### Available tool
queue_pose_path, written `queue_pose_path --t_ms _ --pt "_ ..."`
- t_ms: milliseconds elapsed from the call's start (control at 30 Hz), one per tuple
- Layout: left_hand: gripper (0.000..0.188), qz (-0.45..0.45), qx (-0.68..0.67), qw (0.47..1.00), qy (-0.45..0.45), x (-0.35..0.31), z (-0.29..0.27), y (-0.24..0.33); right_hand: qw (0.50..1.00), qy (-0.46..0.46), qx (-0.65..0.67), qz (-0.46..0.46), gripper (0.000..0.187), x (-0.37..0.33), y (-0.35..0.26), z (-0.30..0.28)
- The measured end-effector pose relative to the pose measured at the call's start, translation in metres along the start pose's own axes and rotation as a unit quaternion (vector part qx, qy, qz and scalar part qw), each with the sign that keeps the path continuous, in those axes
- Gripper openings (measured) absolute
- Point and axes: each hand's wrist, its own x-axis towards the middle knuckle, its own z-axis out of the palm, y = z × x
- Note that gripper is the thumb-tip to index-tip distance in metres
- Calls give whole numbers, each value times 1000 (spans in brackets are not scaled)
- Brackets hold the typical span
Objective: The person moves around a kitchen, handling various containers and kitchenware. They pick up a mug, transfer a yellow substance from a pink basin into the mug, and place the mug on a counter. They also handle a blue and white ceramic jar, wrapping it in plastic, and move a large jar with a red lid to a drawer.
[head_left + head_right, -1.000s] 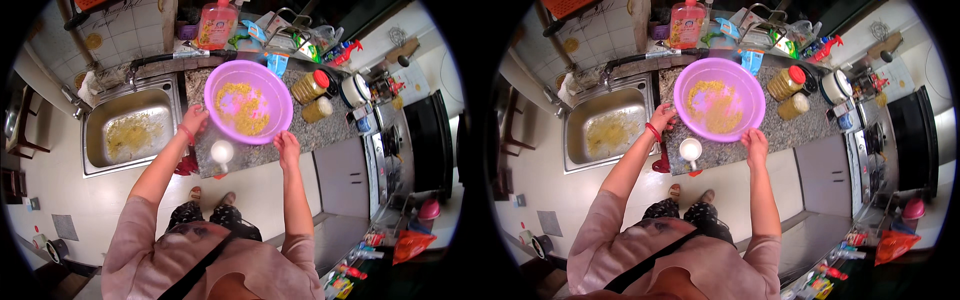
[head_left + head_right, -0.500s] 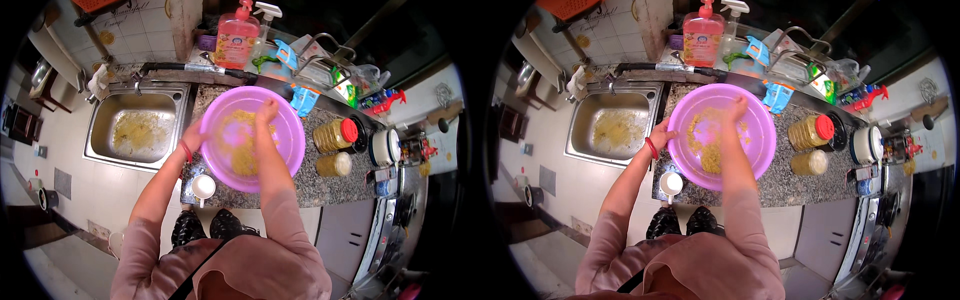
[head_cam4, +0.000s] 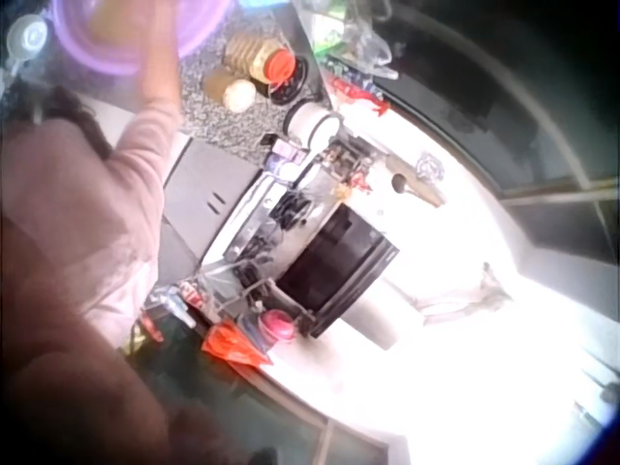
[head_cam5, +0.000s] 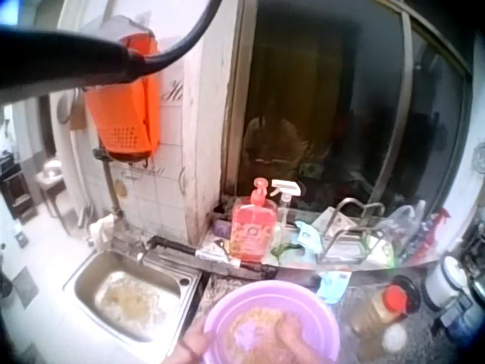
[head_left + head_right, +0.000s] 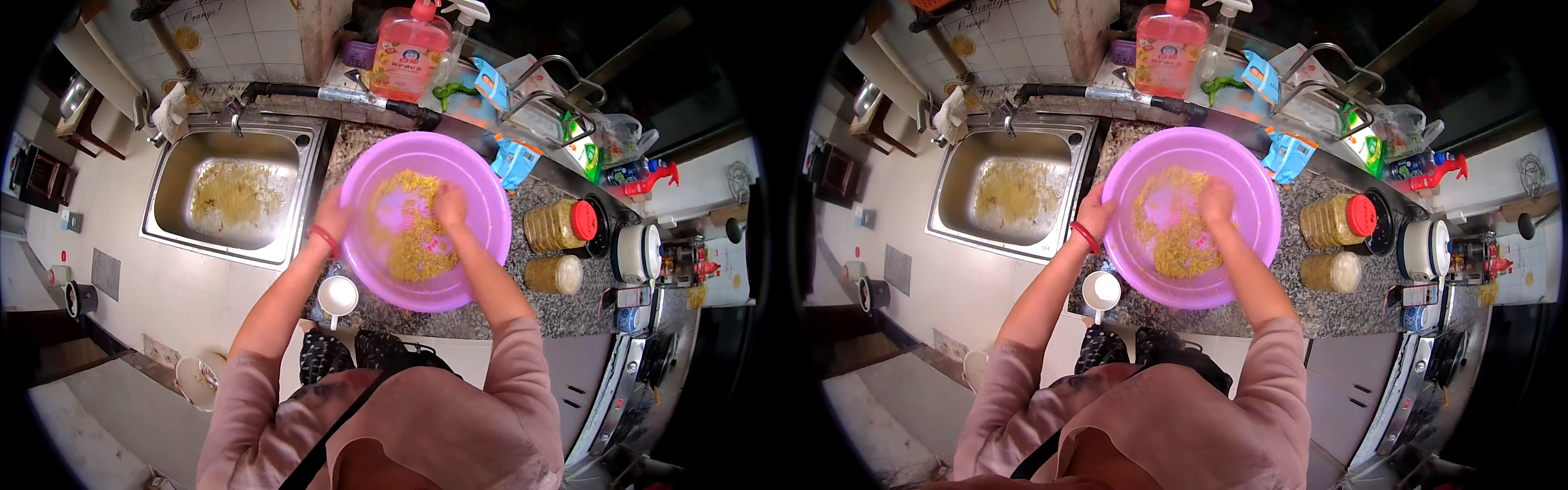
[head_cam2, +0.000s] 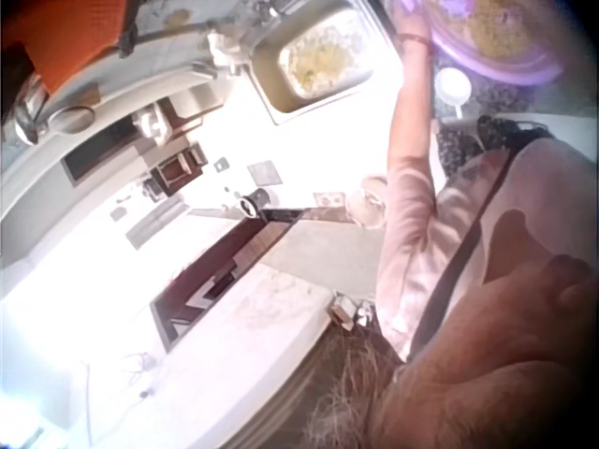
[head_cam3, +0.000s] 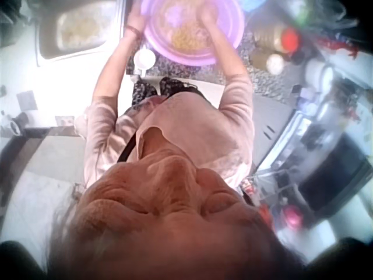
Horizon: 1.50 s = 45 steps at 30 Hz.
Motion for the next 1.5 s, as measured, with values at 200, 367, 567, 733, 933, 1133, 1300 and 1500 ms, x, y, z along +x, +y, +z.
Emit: queue_pose_path --t_ms 200,367,567,733,933,1133,1300,1500 --pt "40 82 138 987 6 -1 1 -4 992 112 18 -57 26 27 -8 70" --pt "42 65 162 984 42 -4 7 2 950 -97 50 -293 27 -27 -44 103" --pt "34 26 102 989 100 -2 10 -10 830 -420 -102 -351 17 -75 -21 7" --pt "33 25 129 986 102 0 13 -11 990 -48 14 -134 18 39 6 13" --pt "33 17 115 985 131 -3 15 -11 940 -195 -30 -279 16 -34 2 54" --pt "33 8 122 986 116 -6 13 -2 921 -213 -57 -321 15 -46 -20 22" --pt "33 15 88 989 118 0 16 -16 956 -72 -165 -231 18 13 9 16" --pt "30 -10 50 988 145 -6 18 -4 928 -258 -117 -240 20 -66 65 0"
